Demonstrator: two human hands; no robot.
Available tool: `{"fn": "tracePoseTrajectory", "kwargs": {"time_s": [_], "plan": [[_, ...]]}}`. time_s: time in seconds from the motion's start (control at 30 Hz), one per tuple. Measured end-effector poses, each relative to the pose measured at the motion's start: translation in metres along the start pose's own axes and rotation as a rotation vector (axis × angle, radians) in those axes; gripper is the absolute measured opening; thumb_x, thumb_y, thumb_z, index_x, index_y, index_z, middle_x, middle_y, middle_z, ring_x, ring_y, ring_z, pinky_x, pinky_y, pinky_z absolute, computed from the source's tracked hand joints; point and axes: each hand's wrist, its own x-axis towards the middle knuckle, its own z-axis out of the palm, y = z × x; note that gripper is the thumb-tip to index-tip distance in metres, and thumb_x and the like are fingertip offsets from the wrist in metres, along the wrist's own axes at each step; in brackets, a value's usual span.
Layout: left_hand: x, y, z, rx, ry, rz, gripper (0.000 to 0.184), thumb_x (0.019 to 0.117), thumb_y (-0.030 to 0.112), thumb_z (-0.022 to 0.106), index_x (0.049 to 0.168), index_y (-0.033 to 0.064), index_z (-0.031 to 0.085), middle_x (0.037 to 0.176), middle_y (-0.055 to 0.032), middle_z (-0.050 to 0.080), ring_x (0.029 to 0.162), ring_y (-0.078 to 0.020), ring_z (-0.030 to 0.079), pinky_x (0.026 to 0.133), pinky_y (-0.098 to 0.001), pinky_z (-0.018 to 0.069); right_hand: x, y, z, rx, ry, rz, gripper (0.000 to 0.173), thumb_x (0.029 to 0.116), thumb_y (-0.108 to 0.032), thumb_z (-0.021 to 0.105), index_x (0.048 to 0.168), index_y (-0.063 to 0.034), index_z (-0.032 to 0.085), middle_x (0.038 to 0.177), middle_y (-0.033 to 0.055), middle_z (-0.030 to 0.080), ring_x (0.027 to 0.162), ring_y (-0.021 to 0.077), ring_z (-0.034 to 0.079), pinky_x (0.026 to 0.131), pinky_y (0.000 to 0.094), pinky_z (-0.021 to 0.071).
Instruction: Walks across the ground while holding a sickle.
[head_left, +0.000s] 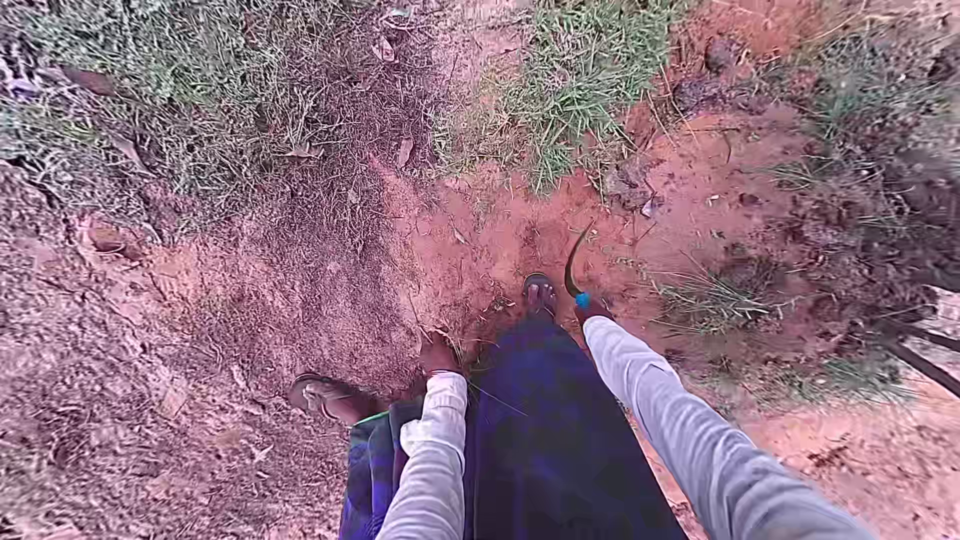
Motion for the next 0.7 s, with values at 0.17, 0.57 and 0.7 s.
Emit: {"fn": "tracePoseTrajectory", "kwargs": {"time_s": [0.17, 0.57, 0.7], "plan": [[-0.009, 0.018, -0.049, 0.004, 0.02, 0.053, 0.036, 0.1138, 0.02, 0.038, 0.124, -0.0066, 0.06, 0.104, -0.0183, 0.06, 0.085, -0.022, 0.056, 0.079, -0.0403, 0.049, -0.059, -0.151, 0.03, 0.271, -0.009, -0.139, 0.051, 0.1094, -0.029, 0.047, 0.149, 0.0039, 0.045, 0.149, 0.0238, 0.052, 0.141, 0.0313, 0.05, 0.115, 0.0469, 0.0382], [-0.145, 0.179, -0.425, 0.035, 0.42, 0.418, 0.045, 0.1125, 0.023, 0.042, 0.142, -0.0093, 0.052, 0.139, -0.0351, 0.057, 0.132, -0.0453, 0.054, 0.112, -0.0601, 0.0391, -0.343, -0.007, -0.072, -0.396, 0.088, -0.537, 0.054, 0.1092, -0.03, 0.045, 0.154, 0.0004, 0.04, 0.156, 0.0232, 0.045, 0.146, 0.0342, 0.043, 0.119, 0.0499, 0.033], [-0.22, 0.13, -0.489, -0.042, 0.442, 0.33, 0.042, 0.1107, 0.022, 0.048, 0.137, -0.0096, 0.056, 0.137, -0.0357, 0.056, 0.131, -0.0462, 0.055, 0.111, -0.0605, 0.039, -0.385, 0.089, -0.117, -0.494, 0.357, -0.469, 0.042, 0.1053, -0.022, 0.056, 0.135, 0.0077, 0.06, 0.142, 0.0248, 0.058, 0.139, 0.0358, 0.052, 0.117, 0.0522, 0.0348]]}}
